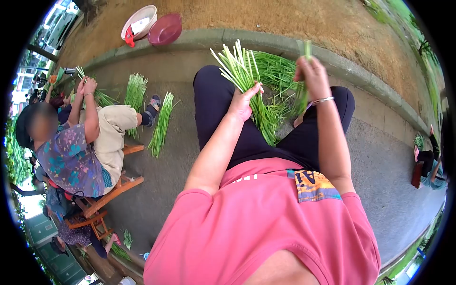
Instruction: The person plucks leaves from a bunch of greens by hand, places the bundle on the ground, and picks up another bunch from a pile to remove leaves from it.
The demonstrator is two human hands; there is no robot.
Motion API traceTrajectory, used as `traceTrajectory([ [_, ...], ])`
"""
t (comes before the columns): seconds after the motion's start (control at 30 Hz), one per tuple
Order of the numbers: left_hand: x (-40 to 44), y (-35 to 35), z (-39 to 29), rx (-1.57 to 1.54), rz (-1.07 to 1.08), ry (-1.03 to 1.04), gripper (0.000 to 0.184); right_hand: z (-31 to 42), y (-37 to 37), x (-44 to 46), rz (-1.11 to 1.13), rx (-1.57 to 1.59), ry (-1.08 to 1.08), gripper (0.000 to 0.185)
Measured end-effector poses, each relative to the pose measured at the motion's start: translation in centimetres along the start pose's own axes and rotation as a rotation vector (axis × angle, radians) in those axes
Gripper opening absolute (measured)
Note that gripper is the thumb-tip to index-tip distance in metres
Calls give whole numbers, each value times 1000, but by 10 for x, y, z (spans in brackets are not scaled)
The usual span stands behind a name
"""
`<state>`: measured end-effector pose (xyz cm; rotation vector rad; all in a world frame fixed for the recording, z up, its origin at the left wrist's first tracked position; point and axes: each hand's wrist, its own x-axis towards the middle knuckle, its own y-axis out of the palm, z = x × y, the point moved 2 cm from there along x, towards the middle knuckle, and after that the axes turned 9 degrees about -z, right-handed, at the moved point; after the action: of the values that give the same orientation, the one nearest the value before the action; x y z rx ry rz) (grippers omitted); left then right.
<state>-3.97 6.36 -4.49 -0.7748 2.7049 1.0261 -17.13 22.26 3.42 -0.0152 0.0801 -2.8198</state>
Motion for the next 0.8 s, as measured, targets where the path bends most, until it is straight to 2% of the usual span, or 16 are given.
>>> traceTrajectory([
  [0.07, -1, 1, -1, 12, 12, -3, 15, -20, 30, -9, 108, 179, 98, 20],
  [0.2, -5, 3, -4, 23, 11, -38, 18, -40, 61, -22, 176, 415, 233, 20],
  [0.33, -6, 4, -3, 25, 50, -29, 22, -28, 73, -29, 88, 256, 183, 19],
  [0.47, -7, 7, -2, 66, 21, -60, 22, -40, 66, -23, 58, 283, 200, 16],
  [0.53, -9, 9, -3, 17, -47, -82, 21, -46, 64, -22, 92, 505, 263, 12],
  [0.8, -7, 7, -3, 90, 14, -50, 16, -49, 62, -25, 116, 591, 249, 9],
])
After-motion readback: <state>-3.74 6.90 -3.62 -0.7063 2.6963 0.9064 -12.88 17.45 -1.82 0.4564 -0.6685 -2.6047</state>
